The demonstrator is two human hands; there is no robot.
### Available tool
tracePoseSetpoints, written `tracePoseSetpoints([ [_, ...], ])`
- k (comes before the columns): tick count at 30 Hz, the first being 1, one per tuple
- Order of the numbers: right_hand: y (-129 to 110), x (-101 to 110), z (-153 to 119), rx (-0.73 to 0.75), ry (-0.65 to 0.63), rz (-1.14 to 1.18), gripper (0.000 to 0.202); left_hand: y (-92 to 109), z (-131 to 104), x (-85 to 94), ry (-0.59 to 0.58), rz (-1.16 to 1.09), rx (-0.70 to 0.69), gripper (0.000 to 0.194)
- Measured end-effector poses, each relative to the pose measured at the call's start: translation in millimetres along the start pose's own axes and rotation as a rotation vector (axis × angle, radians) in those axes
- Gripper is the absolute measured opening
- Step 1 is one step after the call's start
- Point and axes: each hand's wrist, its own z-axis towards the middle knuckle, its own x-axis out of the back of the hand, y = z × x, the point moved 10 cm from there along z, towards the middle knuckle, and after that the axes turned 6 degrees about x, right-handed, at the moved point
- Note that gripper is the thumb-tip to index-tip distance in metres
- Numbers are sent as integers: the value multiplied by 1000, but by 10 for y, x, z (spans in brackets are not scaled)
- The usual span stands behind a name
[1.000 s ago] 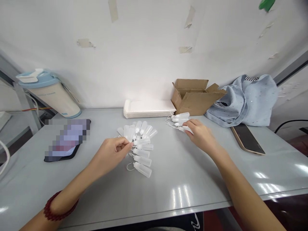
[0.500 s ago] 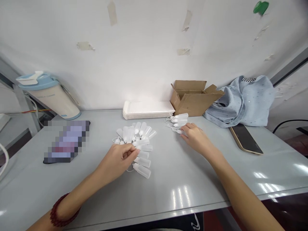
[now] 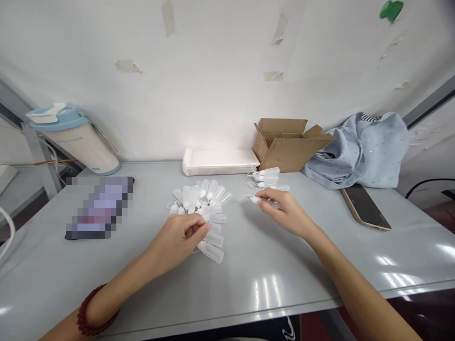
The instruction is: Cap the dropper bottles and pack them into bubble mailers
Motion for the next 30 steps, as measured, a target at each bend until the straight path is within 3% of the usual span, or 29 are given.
tracePoseSetpoints([
  [8, -270, -296, -105, -37, -157, 393, 18, 54, -19, -52, -59, -57, 16, 30],
  [19, -363, -484, -156, -1, -263, 509, 18, 209, -55, -170, -89, 8, -142, 28],
  [30, -449, -566, -191, 32, -318, 573, 20, 137, -65, -225, -167, -321, 22, 29],
])
